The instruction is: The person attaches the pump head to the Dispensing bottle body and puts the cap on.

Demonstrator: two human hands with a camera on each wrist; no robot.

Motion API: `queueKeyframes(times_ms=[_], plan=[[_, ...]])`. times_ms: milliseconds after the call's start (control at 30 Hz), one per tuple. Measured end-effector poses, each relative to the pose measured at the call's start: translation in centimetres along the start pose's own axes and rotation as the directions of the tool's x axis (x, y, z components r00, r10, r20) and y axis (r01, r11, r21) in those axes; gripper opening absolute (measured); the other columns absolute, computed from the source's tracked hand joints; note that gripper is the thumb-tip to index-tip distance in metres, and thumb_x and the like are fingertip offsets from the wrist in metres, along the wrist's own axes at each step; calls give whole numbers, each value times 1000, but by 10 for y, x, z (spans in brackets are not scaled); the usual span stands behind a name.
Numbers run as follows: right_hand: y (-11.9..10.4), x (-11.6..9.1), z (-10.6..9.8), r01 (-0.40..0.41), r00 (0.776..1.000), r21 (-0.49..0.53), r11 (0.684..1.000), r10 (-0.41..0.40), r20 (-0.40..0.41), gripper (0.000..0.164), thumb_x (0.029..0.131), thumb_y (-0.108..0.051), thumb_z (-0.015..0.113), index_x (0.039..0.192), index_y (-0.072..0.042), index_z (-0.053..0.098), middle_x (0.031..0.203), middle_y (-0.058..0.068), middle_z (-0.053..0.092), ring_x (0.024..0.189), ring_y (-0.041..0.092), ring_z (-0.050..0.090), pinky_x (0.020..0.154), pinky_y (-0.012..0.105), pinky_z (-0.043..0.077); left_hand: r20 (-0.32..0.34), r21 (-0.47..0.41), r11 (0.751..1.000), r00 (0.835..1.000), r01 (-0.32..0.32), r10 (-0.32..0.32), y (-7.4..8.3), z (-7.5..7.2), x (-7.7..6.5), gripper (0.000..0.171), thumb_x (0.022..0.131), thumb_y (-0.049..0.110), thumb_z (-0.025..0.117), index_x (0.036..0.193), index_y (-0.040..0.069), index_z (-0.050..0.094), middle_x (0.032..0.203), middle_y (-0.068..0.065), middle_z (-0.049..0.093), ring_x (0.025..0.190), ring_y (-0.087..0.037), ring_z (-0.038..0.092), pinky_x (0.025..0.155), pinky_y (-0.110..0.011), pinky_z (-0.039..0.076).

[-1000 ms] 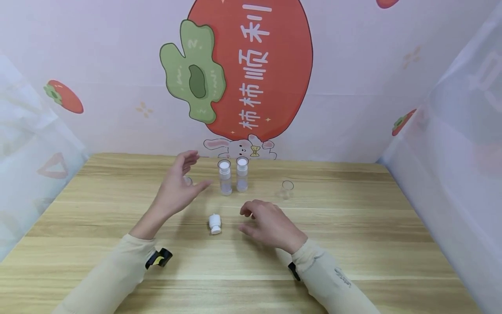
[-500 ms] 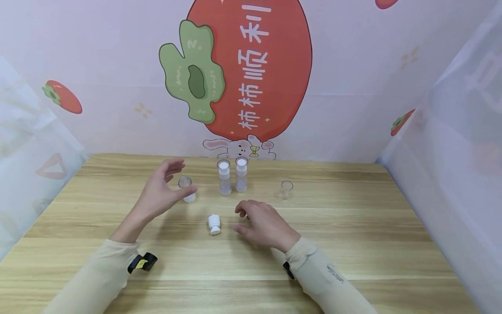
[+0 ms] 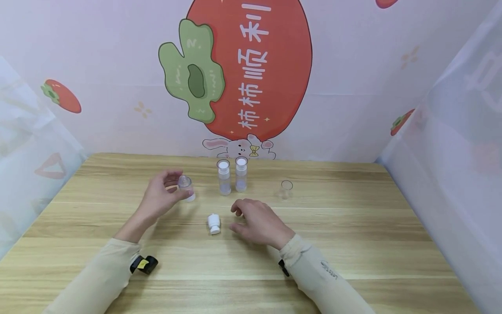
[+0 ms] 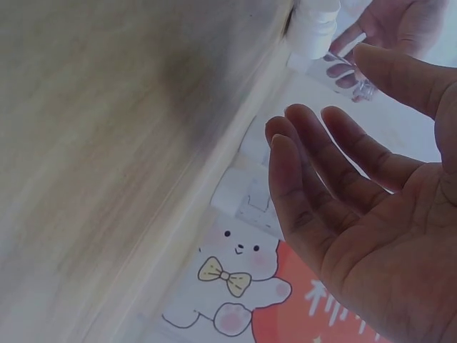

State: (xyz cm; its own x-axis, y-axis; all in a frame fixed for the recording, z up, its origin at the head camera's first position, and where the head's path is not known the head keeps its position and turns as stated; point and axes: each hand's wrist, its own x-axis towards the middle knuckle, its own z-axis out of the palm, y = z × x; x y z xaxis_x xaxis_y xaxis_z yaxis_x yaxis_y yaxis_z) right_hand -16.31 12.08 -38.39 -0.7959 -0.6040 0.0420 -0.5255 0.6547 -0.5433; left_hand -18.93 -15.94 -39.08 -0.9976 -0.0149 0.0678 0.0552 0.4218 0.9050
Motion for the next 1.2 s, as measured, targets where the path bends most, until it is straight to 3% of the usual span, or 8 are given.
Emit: queueKeyframes(times_ms=[467, 1000, 1200], plan=[[-6, 8, 10, 2, 1000, 21, 1000, -2, -13, 27, 91, -18, 77, 111, -3, 68, 100, 6, 69, 92, 21, 65, 81, 38, 53, -2, -58, 996, 998, 62, -63, -7, 6, 2, 49, 88, -3, 73, 129, -13, 50, 127, -31, 57, 120, -43, 58, 103, -46, 48], [-16, 18, 22, -106, 994, 34, 994, 107, -35, 30, 89, -28, 80, 107, -6, 68, 97, 3, 67, 87, 18, 62, 79, 35, 51, -31, -63, 995, 996, 80, -82, -8, 4, 3, 49, 90, 0, 73, 132, -11, 51, 128, -29, 57, 120, -41, 56, 103, -44, 48], [-18, 22, 26, -134, 989, 5, 991, 134, -57, 32, 87, -33, 81, 102, -8, 69, 94, 1, 66, 84, 15, 60, 77, 34, 50, -52, -52, 997, 997, 58, -61, -4, 2, 2, 51, 91, 6, 74, 133, -10, 51, 128, -26, 56, 120, -38, 55, 104, -43, 48]])
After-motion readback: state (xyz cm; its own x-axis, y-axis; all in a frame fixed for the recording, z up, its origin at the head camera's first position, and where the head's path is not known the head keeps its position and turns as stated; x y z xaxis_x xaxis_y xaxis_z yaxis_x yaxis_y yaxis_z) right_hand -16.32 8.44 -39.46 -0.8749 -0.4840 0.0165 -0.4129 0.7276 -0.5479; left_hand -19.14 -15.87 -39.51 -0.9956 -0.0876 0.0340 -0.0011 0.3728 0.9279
